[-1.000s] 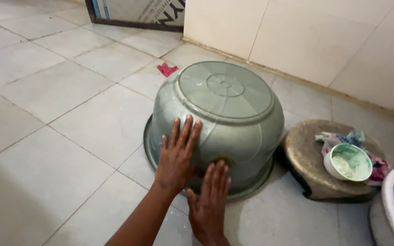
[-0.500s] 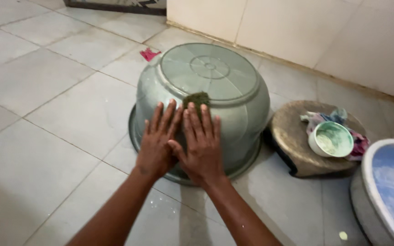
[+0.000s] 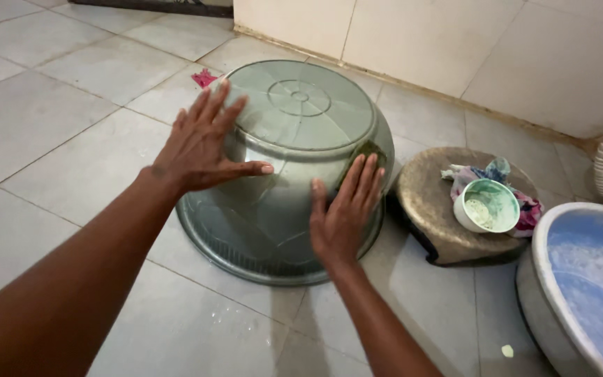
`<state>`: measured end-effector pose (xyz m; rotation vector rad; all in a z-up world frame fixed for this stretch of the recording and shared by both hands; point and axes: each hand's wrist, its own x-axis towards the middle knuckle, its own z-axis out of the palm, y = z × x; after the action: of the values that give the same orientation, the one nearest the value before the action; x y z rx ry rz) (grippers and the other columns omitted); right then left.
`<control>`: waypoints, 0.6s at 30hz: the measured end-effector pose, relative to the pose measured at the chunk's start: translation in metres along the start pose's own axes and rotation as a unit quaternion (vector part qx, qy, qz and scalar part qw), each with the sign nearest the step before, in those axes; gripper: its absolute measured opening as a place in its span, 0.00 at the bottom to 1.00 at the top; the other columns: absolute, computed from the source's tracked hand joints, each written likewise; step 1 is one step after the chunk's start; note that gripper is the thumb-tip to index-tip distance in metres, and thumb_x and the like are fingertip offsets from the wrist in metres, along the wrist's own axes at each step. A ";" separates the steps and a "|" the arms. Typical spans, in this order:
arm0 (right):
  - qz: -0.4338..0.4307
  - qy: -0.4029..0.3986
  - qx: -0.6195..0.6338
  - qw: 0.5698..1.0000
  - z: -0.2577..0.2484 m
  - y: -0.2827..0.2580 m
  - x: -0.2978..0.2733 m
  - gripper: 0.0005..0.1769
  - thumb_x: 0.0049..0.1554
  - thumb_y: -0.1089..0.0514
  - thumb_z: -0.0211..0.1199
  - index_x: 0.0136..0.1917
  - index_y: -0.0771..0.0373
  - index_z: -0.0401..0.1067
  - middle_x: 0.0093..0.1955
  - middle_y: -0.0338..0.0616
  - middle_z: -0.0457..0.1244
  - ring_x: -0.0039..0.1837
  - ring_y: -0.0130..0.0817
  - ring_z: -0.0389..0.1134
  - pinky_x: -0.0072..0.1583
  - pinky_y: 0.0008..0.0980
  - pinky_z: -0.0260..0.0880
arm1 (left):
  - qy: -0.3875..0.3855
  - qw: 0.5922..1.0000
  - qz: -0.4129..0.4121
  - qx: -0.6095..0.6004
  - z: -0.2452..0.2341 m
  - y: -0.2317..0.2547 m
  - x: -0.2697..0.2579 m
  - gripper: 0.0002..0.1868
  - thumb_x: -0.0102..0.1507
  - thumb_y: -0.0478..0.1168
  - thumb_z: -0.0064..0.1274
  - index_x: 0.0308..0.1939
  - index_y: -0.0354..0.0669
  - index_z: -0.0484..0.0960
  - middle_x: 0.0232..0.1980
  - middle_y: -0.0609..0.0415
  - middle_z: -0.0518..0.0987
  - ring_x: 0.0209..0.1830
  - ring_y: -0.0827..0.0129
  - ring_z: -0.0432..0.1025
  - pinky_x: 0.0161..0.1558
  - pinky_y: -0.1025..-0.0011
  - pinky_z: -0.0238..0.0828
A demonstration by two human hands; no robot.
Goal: The person scrubs the inside and outside of a large plastic basin using a green scrubbing pad. They flip the basin over to clean the bottom, then return it upright to continue scrubbing the interior surface.
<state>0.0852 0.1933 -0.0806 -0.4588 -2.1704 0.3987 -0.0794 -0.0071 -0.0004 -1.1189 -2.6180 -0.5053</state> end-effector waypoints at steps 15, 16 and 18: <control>-0.073 -0.121 0.065 0.988 0.022 0.045 0.054 0.50 0.65 0.32 0.50 0.84 0.69 0.42 0.86 0.61 0.38 0.86 0.62 0.34 0.80 0.56 0.39 | 0.049 0.997 -0.054 0.007 0.002 0.032 -0.022 0.60 0.47 0.82 0.57 0.74 0.53 0.64 0.78 0.47 0.60 0.79 0.41 0.47 0.75 0.47 0.45; -0.072 -0.130 0.055 0.987 0.026 0.049 0.060 0.50 0.65 0.31 0.50 0.84 0.69 0.42 0.86 0.61 0.38 0.86 0.61 0.35 0.79 0.56 0.39 | 0.045 0.997 -0.066 0.019 0.002 0.037 -0.022 0.61 0.47 0.81 0.58 0.75 0.53 0.64 0.79 0.46 0.60 0.79 0.41 0.47 0.74 0.45 0.44; -0.056 -0.125 0.041 0.990 0.031 0.051 0.070 0.50 0.64 0.31 0.50 0.83 0.68 0.44 0.86 0.61 0.39 0.85 0.60 0.36 0.79 0.56 0.40 | 0.039 0.995 -0.087 0.042 0.001 0.045 -0.019 0.62 0.46 0.79 0.60 0.77 0.52 0.62 0.80 0.46 0.58 0.79 0.42 0.46 0.70 0.42 0.42</control>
<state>0.0299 0.2668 -0.0731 -0.2489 -2.3985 0.5036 -0.0332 0.0101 0.0016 -0.8341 -2.6538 -0.4590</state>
